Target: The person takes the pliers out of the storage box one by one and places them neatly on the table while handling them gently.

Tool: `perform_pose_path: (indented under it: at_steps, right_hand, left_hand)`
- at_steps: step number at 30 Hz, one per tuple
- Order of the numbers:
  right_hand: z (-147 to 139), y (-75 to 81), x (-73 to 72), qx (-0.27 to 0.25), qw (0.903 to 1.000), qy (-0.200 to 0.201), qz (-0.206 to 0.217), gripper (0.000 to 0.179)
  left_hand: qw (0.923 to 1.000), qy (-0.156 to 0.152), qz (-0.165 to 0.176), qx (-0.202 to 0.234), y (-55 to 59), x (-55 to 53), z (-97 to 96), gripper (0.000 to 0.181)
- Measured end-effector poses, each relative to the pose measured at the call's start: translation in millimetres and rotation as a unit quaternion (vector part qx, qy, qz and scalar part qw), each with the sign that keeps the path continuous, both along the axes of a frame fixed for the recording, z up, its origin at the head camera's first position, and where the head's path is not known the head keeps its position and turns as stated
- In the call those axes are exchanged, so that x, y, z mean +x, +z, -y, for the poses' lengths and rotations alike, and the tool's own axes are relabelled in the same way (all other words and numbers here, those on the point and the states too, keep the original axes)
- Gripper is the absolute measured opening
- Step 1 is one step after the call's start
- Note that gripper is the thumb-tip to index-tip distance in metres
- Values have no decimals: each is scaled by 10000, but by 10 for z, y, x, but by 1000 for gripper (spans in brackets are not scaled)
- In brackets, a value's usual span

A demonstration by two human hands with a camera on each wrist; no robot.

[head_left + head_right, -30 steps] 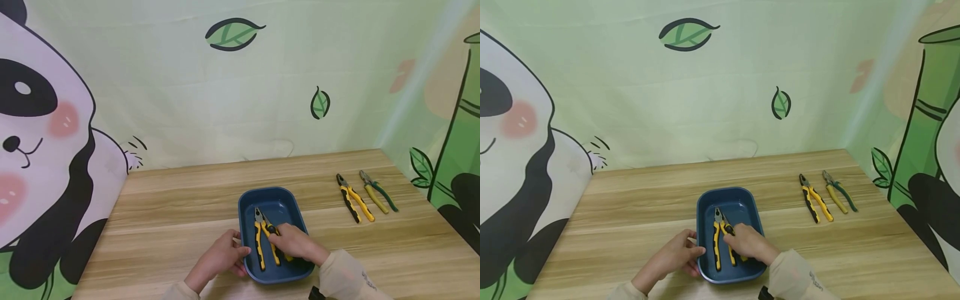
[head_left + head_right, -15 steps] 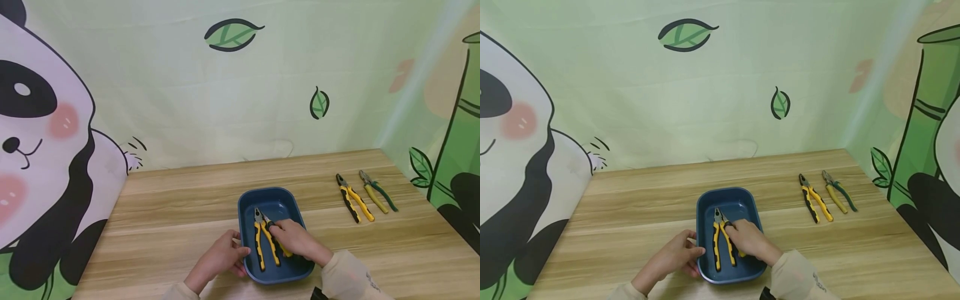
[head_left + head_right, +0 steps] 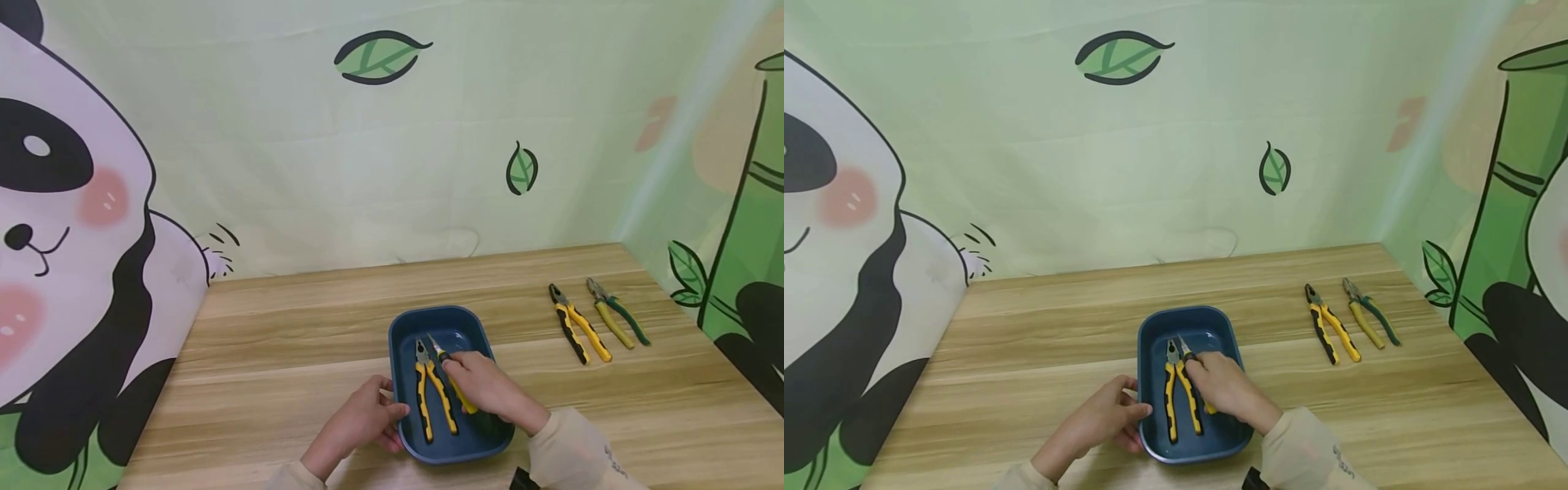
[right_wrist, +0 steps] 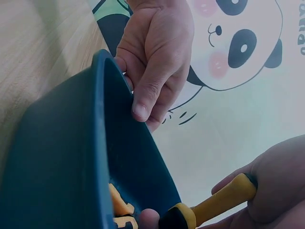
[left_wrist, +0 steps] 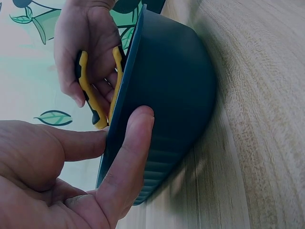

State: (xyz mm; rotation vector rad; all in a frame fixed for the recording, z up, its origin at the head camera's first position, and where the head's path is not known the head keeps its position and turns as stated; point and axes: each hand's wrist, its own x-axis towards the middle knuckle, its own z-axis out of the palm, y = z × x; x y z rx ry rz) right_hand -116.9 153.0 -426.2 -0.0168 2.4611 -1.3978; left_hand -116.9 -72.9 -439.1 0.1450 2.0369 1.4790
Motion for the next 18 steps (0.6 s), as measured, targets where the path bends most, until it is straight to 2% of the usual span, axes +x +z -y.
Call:
perform_pose_path:
  at_steps: [18]
  right_hand:
    - [8, 77, 27, -242, 9996, 44, -167, 35]
  left_hand:
    - [10000, 6, 65, -54, -7, -17, -1, 44]
